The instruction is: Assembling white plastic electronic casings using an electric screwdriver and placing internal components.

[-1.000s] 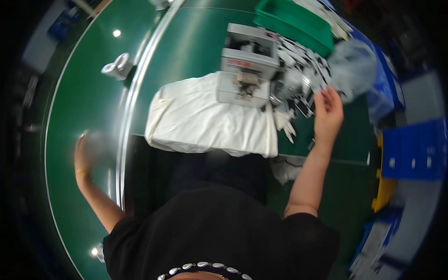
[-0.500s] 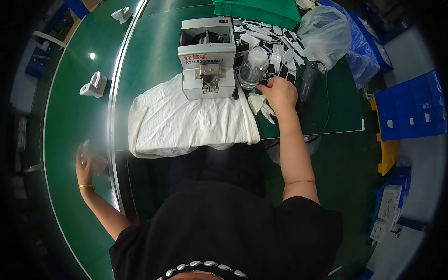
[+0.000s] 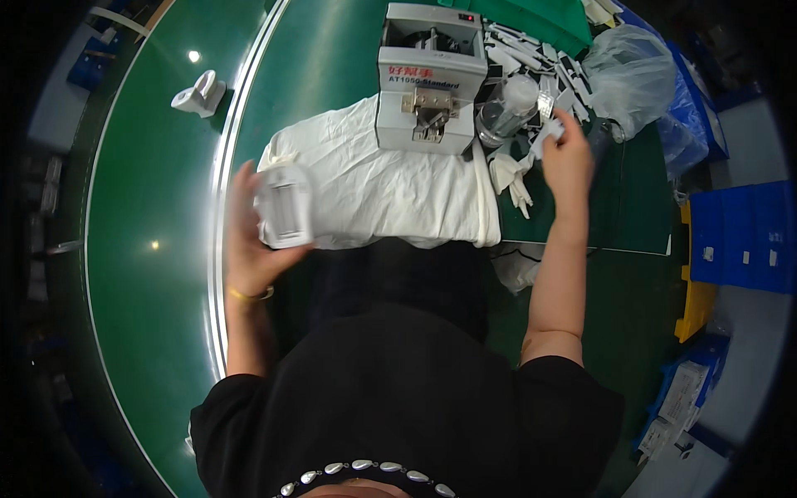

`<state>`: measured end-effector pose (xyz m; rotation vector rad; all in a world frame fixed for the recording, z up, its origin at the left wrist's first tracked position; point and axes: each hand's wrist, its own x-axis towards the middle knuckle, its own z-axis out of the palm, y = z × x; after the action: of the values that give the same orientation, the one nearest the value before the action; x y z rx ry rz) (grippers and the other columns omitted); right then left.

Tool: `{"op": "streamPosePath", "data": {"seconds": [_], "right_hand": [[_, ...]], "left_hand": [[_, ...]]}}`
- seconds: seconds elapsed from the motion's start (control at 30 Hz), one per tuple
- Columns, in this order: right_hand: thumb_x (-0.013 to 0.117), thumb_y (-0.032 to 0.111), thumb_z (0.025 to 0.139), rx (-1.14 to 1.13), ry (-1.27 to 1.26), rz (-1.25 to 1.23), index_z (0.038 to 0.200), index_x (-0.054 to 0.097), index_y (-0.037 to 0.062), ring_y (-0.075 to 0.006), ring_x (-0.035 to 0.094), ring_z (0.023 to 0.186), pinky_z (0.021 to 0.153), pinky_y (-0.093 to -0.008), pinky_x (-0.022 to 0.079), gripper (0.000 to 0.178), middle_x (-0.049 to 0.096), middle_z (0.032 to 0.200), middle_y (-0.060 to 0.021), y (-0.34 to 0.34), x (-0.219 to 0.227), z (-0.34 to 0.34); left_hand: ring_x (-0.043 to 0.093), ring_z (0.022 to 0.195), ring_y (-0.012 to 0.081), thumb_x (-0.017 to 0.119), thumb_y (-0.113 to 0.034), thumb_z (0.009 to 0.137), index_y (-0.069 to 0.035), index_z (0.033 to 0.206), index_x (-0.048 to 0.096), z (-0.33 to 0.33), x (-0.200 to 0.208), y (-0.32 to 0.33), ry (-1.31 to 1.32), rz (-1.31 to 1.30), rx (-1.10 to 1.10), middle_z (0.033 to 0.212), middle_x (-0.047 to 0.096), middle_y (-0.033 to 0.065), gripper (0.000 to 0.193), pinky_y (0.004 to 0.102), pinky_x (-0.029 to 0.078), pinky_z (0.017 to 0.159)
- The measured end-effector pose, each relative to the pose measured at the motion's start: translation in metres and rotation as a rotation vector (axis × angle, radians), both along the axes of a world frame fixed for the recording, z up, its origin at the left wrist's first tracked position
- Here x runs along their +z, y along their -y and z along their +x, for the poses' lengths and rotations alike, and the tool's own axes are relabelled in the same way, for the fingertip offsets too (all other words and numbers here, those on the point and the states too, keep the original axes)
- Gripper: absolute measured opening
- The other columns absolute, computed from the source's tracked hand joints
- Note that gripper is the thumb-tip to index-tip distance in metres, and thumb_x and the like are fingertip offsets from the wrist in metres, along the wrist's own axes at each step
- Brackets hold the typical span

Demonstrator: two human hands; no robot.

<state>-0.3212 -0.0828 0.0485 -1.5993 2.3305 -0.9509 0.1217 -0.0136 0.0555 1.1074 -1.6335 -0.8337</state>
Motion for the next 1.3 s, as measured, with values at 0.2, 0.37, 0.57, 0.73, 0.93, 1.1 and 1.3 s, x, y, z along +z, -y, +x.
{"op": "streamPosePath", "data": {"seconds": [0.2,0.37,0.57,0.73,0.93,1.1,1.3], "right_hand": [[0.063,-0.002,0.092,0.351,0.703,-0.419,0.122,0.061,-0.0011,-0.0056,0.059,0.084,0.079,-0.0178,0.045,0.030,0.066,0.092,-0.0012,-0.047,0.055,0.068],[0.067,-0.007,0.087,0.601,0.887,-0.184,0.119,0.061,-0.0021,-0.0062,0.061,0.086,0.076,-0.0194,0.048,0.033,0.069,0.097,-0.0042,-0.082,0.056,0.136],[0.071,-0.005,0.086,0.707,0.801,-0.046,0.116,0.063,-0.0024,-0.0054,0.062,0.083,0.071,-0.0189,0.047,0.031,0.071,0.097,-0.0063,-0.088,0.050,0.155],[0.072,-0.002,0.085,0.634,0.688,0.026,0.110,0.068,-0.0005,-0.0069,0.061,0.084,0.071,-0.0204,0.046,0.026,0.071,0.089,-0.0036,-0.089,0.057,0.154],[0.077,0.003,0.080,0.732,0.172,-0.123,0.107,0.074,0.0053,-0.0152,0.056,0.103,0.083,-0.0260,0.046,0.027,0.061,0.118,-0.0090,-0.083,0.046,0.152],[0.068,0.005,0.090,0.640,1.073,0.123,0.143,0.045,-0.0009,-0.0191,0.053,0.119,0.103,-0.0314,0.042,0.058,0.051,0.136,-0.0144,-0.086,0.039,0.165],[0.068,0.007,0.089,0.652,1.146,0.111,0.147,0.031,-0.0084,-0.0204,0.051,0.124,0.105,-0.0330,0.040,0.070,0.051,0.136,-0.0185,-0.089,0.029,0.164]], "left_hand": [[0.051,0.130,0.0300,0.095,-0.014,0.058,-0.005,0.153,0.025,-0.070,-0.016,-0.004,-0.132,0.012,-0.172,0.141,0.048,0.0178,0.119,0.0447,0.045,0.105],[0.055,0.125,0.0324,0.094,-0.013,0.059,-0.006,0.153,0.021,-0.095,-0.019,-0.004,-0.158,-0.076,-0.225,0.138,0.050,0.0183,0.119,0.0461,0.047,0.104],[0.056,0.123,0.0317,0.092,-0.008,0.060,-0.007,0.153,0.022,-0.102,-0.023,-0.002,-0.226,-0.100,-0.299,0.133,0.054,0.0177,0.116,0.0457,0.055,0.095],[0.056,0.123,0.0313,0.091,-0.006,0.060,-0.007,0.153,0.022,-0.098,-0.015,-0.004,-0.190,-0.045,-0.297,0.134,0.053,0.0175,0.115,0.0436,0.057,0.092],[0.055,0.124,0.0306,0.090,-0.006,0.061,-0.008,0.153,0.022,-0.097,-0.019,-0.009,-0.145,0.015,-0.293,0.136,0.051,0.0166,0.115,0.0438,0.056,0.093],[0.051,0.129,0.0310,0.092,-0.009,0.060,-0.009,0.154,0.021,-0.099,-0.022,-0.004,-0.242,-0.076,-0.300,0.140,0.049,0.0156,0.118,0.0447,0.054,0.094],[0.045,0.132,0.0309,0.063,-0.004,0.092,-0.003,0.154,0.013,-0.098,-0.008,-0.003,-0.593,0.251,-0.377,0.141,0.044,0.0241,0.080,0.0429,0.036,0.109]]}}
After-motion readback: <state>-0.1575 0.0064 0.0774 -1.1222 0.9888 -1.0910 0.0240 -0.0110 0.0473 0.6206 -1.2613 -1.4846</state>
